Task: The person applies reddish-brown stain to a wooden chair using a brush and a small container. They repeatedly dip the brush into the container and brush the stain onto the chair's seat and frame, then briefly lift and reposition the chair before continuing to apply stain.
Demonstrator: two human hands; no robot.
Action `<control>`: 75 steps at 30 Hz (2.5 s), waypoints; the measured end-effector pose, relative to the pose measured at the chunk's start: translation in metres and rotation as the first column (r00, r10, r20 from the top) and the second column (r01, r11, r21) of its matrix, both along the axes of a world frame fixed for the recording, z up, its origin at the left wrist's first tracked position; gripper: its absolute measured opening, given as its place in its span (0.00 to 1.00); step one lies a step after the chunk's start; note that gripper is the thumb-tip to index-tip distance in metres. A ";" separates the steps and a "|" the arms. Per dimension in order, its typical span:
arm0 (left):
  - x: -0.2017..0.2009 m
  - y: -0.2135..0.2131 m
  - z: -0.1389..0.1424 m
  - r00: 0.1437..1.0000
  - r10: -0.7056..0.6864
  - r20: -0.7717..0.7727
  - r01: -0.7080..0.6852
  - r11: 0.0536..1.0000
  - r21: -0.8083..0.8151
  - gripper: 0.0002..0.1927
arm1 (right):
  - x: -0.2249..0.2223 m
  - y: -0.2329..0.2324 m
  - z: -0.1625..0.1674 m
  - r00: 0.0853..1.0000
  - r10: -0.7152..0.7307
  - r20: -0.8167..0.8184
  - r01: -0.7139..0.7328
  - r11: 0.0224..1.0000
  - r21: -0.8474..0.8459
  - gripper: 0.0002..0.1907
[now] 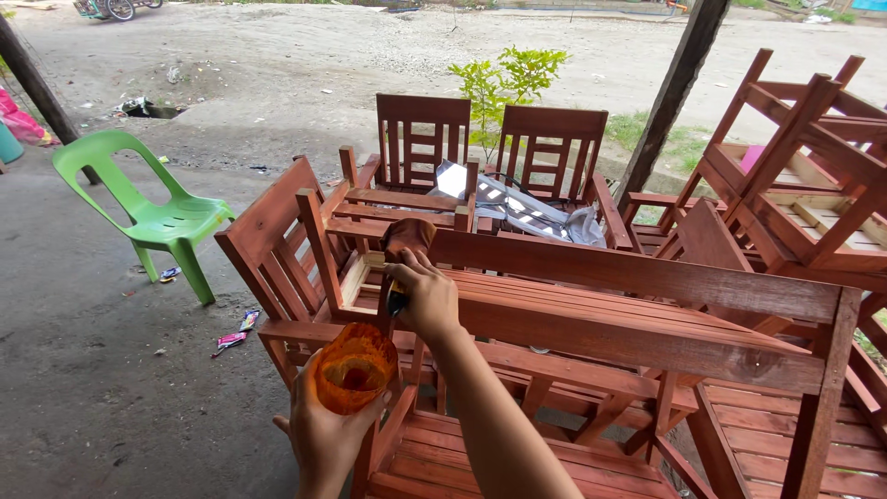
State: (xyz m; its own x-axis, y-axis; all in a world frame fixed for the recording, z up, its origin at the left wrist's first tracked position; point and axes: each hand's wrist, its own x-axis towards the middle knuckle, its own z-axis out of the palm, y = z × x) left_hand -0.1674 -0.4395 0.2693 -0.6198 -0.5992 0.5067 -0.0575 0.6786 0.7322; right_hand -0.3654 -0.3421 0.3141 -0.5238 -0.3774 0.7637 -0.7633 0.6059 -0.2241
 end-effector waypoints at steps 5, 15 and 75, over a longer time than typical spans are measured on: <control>-0.007 0.004 -0.011 0.996 -0.049 0.076 0.043 0.996 0.079 0.52 | -0.012 0.058 0.006 0.959 0.099 0.267 -0.087 0.995 -0.056 0.17; -0.011 0.020 -0.009 0.986 -0.136 -0.095 0.139 0.990 0.028 0.48 | 0.016 0.173 -0.011 0.975 -0.217 0.050 0.218 0.887 -0.408 0.10; -0.018 -0.009 -0.023 0.995 -0.101 -0.022 0.103 0.990 0.095 0.49 | 0.007 0.013 -0.029 0.992 0.055 0.111 0.010 0.857 -0.515 0.15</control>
State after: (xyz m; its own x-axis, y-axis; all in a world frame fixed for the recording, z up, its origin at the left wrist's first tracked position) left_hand -0.1859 -0.4487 0.2458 -0.6716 -0.5798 0.4613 0.0218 0.6069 0.7945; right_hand -0.3579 -0.3291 0.2852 -0.6180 0.0389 0.7852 -0.7235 0.3626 -0.5874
